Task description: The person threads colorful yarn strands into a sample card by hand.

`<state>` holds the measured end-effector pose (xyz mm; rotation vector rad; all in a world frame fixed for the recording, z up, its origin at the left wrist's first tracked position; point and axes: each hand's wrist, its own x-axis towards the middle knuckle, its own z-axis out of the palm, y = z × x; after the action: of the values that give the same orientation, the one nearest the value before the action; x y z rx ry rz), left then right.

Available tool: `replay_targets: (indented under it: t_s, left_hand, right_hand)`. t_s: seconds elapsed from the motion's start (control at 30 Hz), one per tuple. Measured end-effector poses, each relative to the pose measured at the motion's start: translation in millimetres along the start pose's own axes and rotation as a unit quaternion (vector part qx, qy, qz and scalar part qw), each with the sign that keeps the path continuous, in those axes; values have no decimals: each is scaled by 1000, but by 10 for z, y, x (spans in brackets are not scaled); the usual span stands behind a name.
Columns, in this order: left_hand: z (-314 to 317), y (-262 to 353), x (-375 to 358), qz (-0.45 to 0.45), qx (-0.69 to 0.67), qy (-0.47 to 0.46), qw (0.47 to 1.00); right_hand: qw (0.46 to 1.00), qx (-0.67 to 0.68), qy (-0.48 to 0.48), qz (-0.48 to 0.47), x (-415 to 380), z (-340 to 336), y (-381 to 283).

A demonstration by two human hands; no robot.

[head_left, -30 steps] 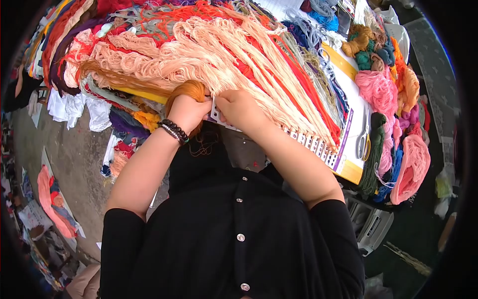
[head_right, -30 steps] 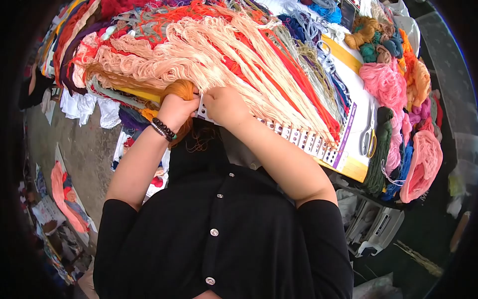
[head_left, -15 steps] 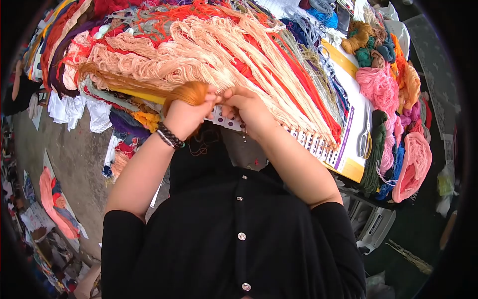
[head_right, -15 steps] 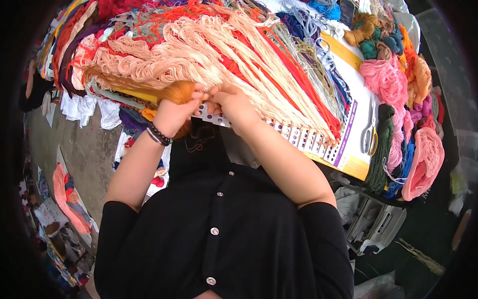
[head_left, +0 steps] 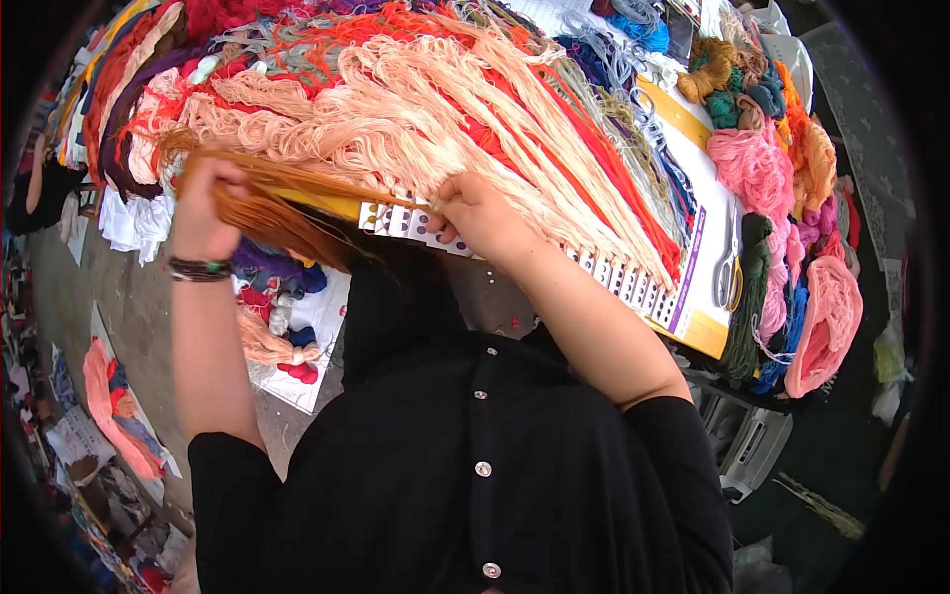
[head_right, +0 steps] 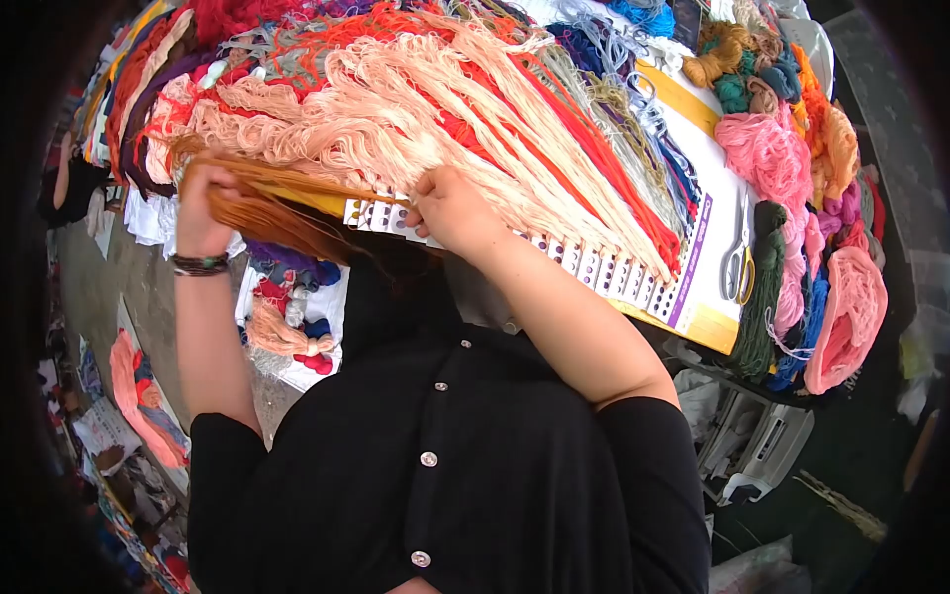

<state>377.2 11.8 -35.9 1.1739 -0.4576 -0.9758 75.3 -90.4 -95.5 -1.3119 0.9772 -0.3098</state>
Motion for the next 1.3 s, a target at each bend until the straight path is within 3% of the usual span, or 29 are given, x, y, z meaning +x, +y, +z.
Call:
replay_targets:
  t_s: [0.03, 0.07, 0.13, 0.17, 0.23, 0.3, 0.33, 0.37, 0.4, 0.43, 0.47, 0.5, 0.53, 0.57, 0.6, 0.63, 0.7, 0.77, 0.83, 0.87, 0.9, 0.93, 0.97, 1.07, 1.17, 1.3]
  left_hand:
    - [-107, 124, 45, 44, -26, 22, 998]
    - [-621, 161, 289, 78, -77, -73, 991]
    - [-459, 389, 266, 151, -95, 101, 979]
    - [-426, 489, 210, 100, -82, 135, 982]
    - [-687, 589, 205, 42, -49, 57, 996]
    - [-988, 821, 138, 57, -79, -40, 994]
    - [-905, 1007, -22, 96, -63, 0, 993]
    - [-1423, 1276, 53, 80, -111, -253, 958]
    - [-1550, 1596, -39, 123, -80, -52, 988]
    - [-1814, 1876, -107, 127, -88, -110, 982]
    - [-2300, 2245, -106, 154, -81, -67, 982]
    - [-2618, 2590, -203, 159, -103, -105, 976]
    - [-3092, 2975, -260, 203, -51, -96, 973]
    - [-3376, 3328, -378, 280, -45, -11, 959]
    - [-3290, 3433, -423, 437, 335, 179, 815]
    - [-2297, 3178, -855, 360, -122, 207, 902]
    - [-2454, 3401, -1074, 380, -95, 171, 904]
    - [-2546, 3566, -1198, 383, -118, 209, 892]
    - [-2156, 3234, -1379, 389, -27, 165, 906]
    - [-1894, 3029, -1451, 408, 23, 164, 898]
    - [-2517, 3286, -1315, 302, -10, -23, 953]
    - [-3130, 3533, -1194, 181, -43, -211, 960]
    - [-2975, 3359, -1252, 186, -73, -108, 974]
    - [-2821, 2975, -1208, 167, -101, -121, 973]
    - [-2333, 2572, -1408, 139, -95, -215, 962]
    - [-2045, 2375, -1750, 122, -50, -198, 971]
  right_hand:
    - [1000, -11, 1, 15, -27, -4, -55]
    - [999, -21, 3, 30, -47, -5, -88]
    - [999, -36, 7, 26, -69, 2, -106]
    - [998, -52, 10, 24, -77, -1, -123]
    - [998, -57, 8, 20, -67, -5, -106]
    - [998, -59, 3, 19, -70, 12, -99]
    - [997, -73, 3, 11, -74, 13, -99]
    - [996, -86, 4, 3, -83, 14, -94]
    - [996, -84, 3, 2, -80, 15, -68]
    - [995, -96, 10, -19, -64, 18, -11]
    - [993, -107, 17, -41, -42, 21, 51]
    - [994, -100, 16, -41, -11, 15, 115]
    - [994, -99, 16, -43, -14, 17, 133]
    - [989, -129, 31, -61, -25, 24, 144]
    - [983, -160, 47, -78, -37, 32, 155]
    - [983, -158, 46, -81, -33, 31, 163]
    - [973, -199, 44, -107, -27, 46, 156]
    - [961, -234, 71, -132, -88, 141, 142]
    - [870, -393, 161, -252, -272, 306, 55]
    - [828, -432, 150, -324, -301, 378, 49]
    - [771, -462, 135, -417, -325, 429, 10]
    - [703, -486, 120, -504, -346, 474, -31]
    - [676, -513, 84, -522, -303, 528, 0]
    - [644, -538, 136, -526, -98, 626, 58]
    - [727, -451, 103, -508, 194, 620, 130]
    - [766, -414, 120, -477, 189, 715, 78]
